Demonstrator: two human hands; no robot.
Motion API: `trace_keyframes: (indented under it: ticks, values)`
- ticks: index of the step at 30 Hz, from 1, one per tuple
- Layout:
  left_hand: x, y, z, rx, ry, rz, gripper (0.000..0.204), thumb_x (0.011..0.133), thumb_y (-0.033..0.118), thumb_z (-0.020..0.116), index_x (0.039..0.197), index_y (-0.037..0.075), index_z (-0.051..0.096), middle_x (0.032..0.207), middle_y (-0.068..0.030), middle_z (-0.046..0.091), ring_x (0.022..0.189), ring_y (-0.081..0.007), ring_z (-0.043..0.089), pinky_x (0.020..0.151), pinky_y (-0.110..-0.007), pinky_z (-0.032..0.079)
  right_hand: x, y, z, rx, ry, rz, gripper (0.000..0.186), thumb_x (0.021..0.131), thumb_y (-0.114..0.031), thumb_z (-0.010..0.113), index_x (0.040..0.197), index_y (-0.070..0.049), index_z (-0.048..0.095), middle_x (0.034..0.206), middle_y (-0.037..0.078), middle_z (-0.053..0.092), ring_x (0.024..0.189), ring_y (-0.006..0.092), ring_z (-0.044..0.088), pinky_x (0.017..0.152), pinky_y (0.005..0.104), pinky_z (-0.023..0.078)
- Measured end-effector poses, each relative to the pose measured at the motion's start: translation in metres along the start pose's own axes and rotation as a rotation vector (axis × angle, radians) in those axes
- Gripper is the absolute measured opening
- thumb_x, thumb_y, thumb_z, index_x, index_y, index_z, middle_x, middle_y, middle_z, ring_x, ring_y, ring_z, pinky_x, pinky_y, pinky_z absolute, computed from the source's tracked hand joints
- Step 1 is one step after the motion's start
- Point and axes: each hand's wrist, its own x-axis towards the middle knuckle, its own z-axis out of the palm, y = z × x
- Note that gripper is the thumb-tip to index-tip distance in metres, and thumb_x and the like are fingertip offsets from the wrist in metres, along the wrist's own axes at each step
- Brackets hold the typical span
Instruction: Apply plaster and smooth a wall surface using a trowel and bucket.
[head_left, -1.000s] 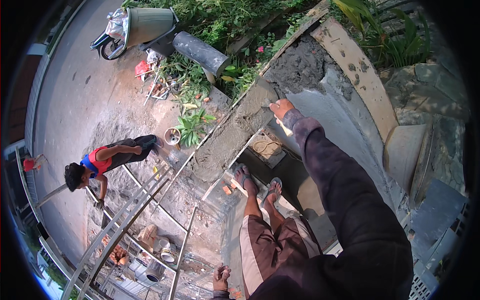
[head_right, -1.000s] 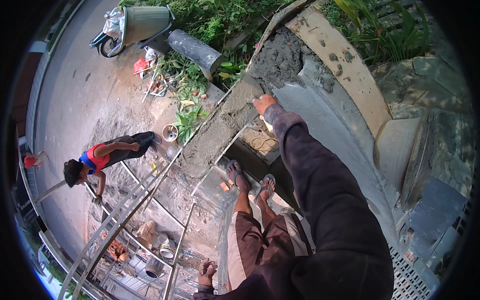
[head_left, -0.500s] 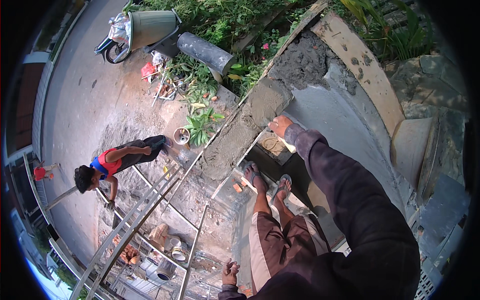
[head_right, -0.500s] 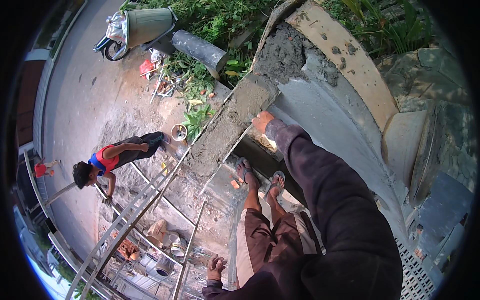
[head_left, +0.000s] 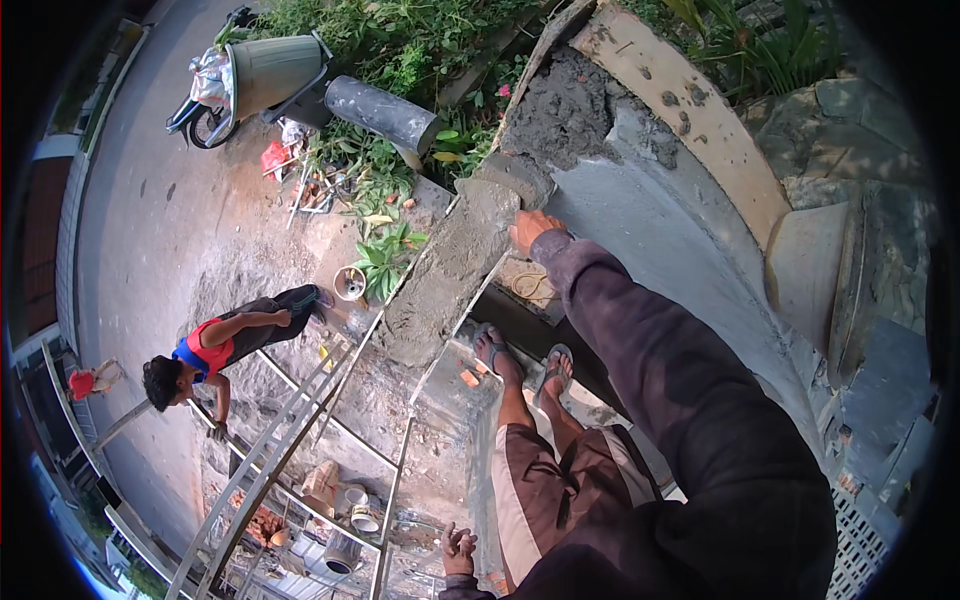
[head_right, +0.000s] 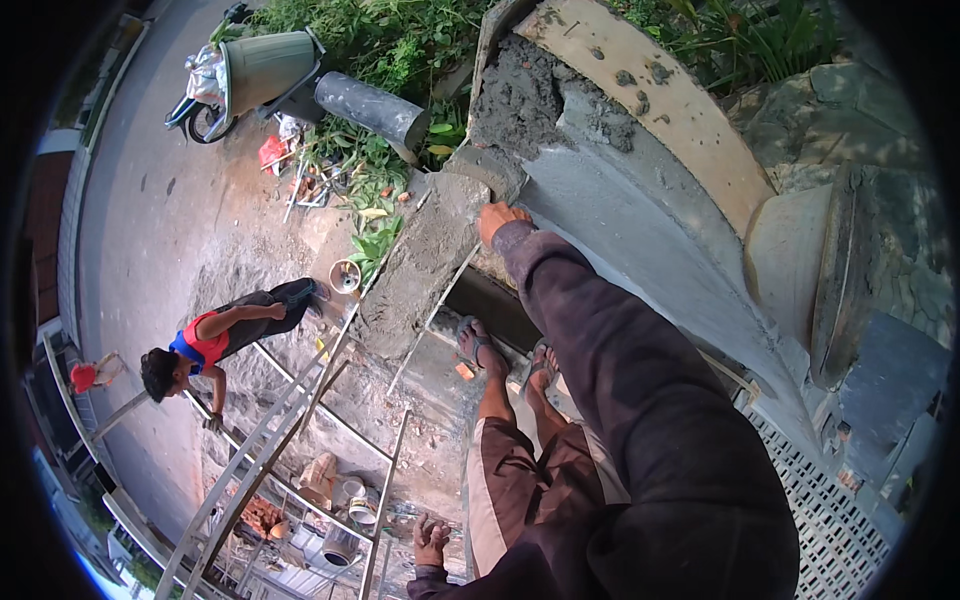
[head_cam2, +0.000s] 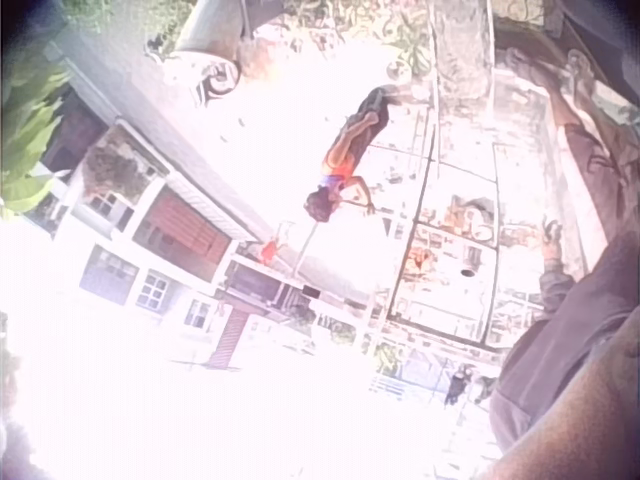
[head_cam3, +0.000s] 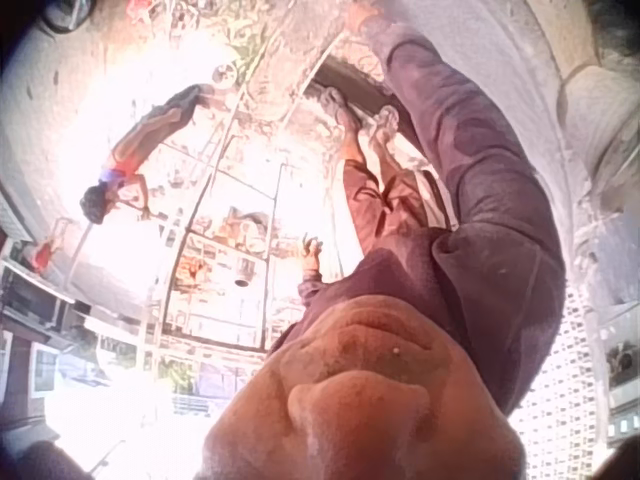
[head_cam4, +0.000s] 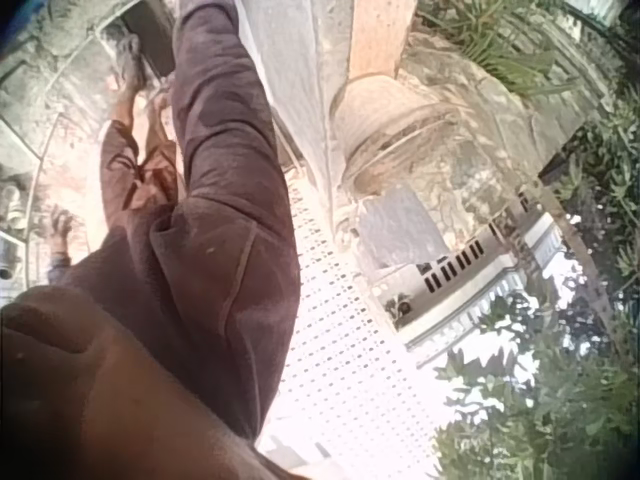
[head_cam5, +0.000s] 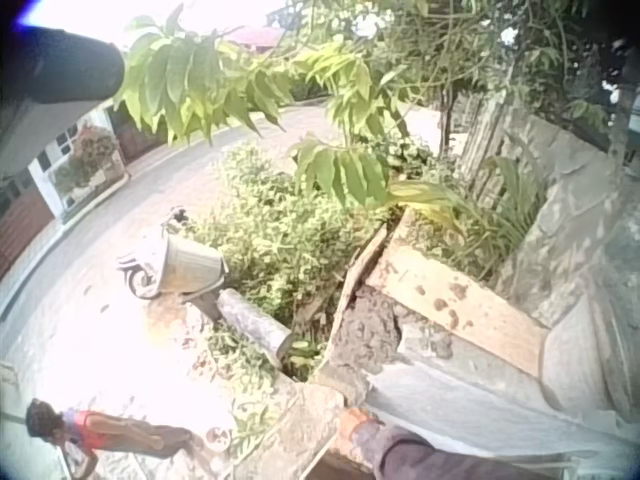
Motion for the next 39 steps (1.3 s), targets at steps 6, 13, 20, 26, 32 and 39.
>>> trace_keyframes:
  ticks: [6,13,20,26,32,39]
  values:
    - [0.007,0.013,0.001,-0.022,0.069,-0.003,0.051,0.078,0.015,0.057,0.121,0.005,0.03,0.093,-0.012,0.053,0.071,-0.0164,0.056,0.053,-0.021,0.043,0.006,0.033,0.009,0.189,0.093,0.255,0.035,0.077,-0.03,0.049,0.092,0.0,0.057,0.092,0.023,0.056,0.088,0.0362,0.054,0.077,0.0429,0.042]
    - [0.009,0.005,0.001,0.025,0.037,0.064,0.051,0.079,0.021,0.057,0.12,0.004,0.033,0.093,-0.0117,0.052,0.071,-0.0165,0.056,0.056,-0.022,0.043,-0.013,0.046,0.029,0.513,0.129,-0.007,0.034,0.078,-0.029,0.05,0.075,0.004,0.052,0.06,0.016,0.056,0.053,0.0263,0.057,0.051,0.0359,0.045]
    - [0.006,-0.015,-0.008,0.019,0.016,0.003,0.049,0.079,0.021,0.057,0.12,0.01,0.033,0.093,-0.0094,0.052,0.073,-0.016,0.056,0.056,-0.022,0.043,-0.057,0.01,0.062,0.491,-0.037,0.057,0.04,0.076,-0.032,0.049,0.087,0.007,0.055,0.087,0.026,0.055,0.085,0.0374,0.054,0.074,0.0405,0.043]
    - [0.008,0.01,0.014,0.051,-0.001,0.087,0.05,0.079,0.027,0.057,0.12,0.008,0.035,0.093,-0.0098,0.052,0.075,-0.0157,0.055,0.061,-0.023,0.041,-0.098,-0.039,0.109,0.246,-0.213,-0.209,0.038,0.076,-0.032,0.05,0.09,0.003,0.055,0.087,0.025,0.055,0.086,0.037,0.053,0.076,0.0414,0.041]
    - [0.003,-0.001,0.002,0.058,0.041,0.071,0.049,0.079,0.022,0.056,0.121,0.009,0.033,0.094,-0.0103,0.053,0.076,-0.0169,0.056,0.058,-0.023,0.043,-0.032,-0.024,0.069,0.452,0.151,-0.008,0.039,0.077,-0.033,0.048,0.087,0.005,0.055,0.087,0.025,0.056,0.085,0.0384,0.053,0.075,0.0416,0.042]
    - [-0.001,-0.011,0.01,0.087,0.052,0.032,0.053,0.078,0.028,0.058,0.121,0.009,0.033,0.09,-0.0105,0.053,0.074,-0.0151,0.055,0.062,-0.023,0.042,-0.082,-0.071,0.119,0.243,-0.234,-0.135,0.036,0.077,-0.031,0.049,0.086,0.003,0.055,0.089,0.023,0.056,0.087,0.0364,0.053,0.077,0.0428,0.041]
